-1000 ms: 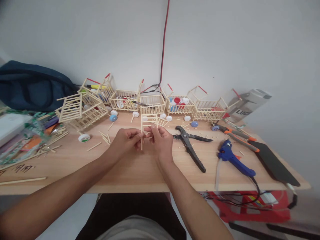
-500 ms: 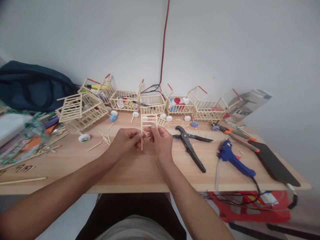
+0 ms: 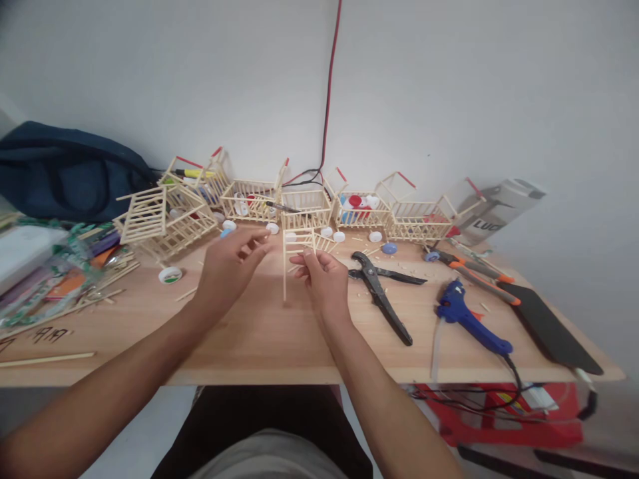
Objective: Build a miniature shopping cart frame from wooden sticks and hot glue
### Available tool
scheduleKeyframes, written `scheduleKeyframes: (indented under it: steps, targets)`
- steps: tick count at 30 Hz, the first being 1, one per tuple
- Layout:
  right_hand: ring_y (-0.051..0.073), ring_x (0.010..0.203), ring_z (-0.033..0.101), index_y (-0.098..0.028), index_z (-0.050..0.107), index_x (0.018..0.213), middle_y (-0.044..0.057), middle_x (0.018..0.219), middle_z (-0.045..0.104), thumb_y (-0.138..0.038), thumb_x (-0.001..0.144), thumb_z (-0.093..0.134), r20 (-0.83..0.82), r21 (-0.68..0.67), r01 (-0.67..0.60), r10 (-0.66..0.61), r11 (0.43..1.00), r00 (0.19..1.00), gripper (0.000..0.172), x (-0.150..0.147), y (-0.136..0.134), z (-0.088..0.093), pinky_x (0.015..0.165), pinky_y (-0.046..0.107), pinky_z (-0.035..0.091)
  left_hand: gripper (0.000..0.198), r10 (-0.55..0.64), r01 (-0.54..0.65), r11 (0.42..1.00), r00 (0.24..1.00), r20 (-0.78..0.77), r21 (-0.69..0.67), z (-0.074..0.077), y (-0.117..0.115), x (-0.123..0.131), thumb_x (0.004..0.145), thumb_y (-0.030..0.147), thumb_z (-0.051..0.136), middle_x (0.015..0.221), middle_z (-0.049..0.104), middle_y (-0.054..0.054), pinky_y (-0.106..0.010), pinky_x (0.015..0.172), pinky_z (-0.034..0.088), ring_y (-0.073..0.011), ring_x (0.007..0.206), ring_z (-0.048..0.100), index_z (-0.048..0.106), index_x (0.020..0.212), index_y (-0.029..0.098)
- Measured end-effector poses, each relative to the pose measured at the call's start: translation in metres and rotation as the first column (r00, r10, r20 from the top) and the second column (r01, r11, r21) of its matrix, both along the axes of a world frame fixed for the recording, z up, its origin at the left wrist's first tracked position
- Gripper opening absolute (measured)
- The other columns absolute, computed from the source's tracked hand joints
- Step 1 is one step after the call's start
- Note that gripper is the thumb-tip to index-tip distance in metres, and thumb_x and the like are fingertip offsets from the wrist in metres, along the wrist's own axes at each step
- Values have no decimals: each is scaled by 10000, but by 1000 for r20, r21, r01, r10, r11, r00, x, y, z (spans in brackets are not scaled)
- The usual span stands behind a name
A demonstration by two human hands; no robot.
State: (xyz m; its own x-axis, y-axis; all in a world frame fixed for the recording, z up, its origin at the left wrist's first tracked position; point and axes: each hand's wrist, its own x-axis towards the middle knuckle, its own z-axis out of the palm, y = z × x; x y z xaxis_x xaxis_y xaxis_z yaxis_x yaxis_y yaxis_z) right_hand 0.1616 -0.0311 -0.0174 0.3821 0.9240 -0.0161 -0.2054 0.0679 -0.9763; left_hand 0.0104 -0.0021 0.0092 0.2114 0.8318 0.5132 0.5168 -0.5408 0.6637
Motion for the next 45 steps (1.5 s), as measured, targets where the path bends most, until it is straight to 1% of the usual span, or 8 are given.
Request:
scheduleKeyframes:
  steps: [6,9,12,18,23,28,35,45]
  targets:
    - [70,499,519,-154,680,755,83,814,735,-458,737,655,86,-2,-60,60,998,994,305,-1,1,-5,400,183,268,139,-69,76,970,997,-37,232,4,-4,5,864,226,550,833,670,-51,-329,830,407,-193,879,550,674,814,187]
    - [69,486,510,-151,675,734,78,782,732,-472,731,658,126,-43,-99,103,994,987,321,0,2,-6,403,186,272,111,-49,39,992,996,79,122,2,3,2,838,202,567,896,669,-48,-324,802,425,-172,837,557,669,876,182]
    - [69,486,514,-154,674,746,68,778,734,-485,737,650,169,-77,-168,178,983,969,332,4,2,-7,417,190,292,196,-22,82,981,949,314,-178,-1,14,-3,776,244,633,890,649,-50,-278,708,451,-144,774,570,633,949,153]
    - [68,492,524,-160,669,732,52,775,732,-459,755,641,262,-72,-246,256,967,930,301,13,3,-4,452,201,335,372,-65,398,640,880,470,-657,-10,24,-6,675,461,723,767,625,-51,-243,594,414,-119,673,549,610,744,113]
    - [64,481,525,-162,669,716,38,746,715,-474,772,618,364,-143,-349,377,926,851,321,19,4,0,469,203,362,382,-76,466,624,835,545,-628,-7,25,-8,658,408,757,856,657,-50,-240,635,423,-121,739,585,651,897,128]
    - [82,497,540,-169,659,712,25,701,688,-513,775,602,458,-203,-479,515,854,725,354,24,6,2,500,214,402,402,-209,473,521,877,432,-710,-1,26,-11,592,351,805,742,668,-36,-212,540,358,-105,614,559,663,883,113]
    - [85,495,539,-176,636,691,10,657,671,-417,831,550,562,-277,-510,568,815,601,292,23,7,8,490,210,378,257,-296,491,523,871,392,-697,-7,28,-11,589,218,782,705,673,-15,-220,616,397,-114,655,597,632,770,114]
    - [90,479,511,-185,616,667,-4,595,624,-475,812,581,559,-301,-542,605,785,566,325,26,10,7,488,227,361,221,-328,519,525,854,403,-674,-14,27,-10,585,209,753,633,626,11,-210,568,352,-96,594,554,602,720,119]
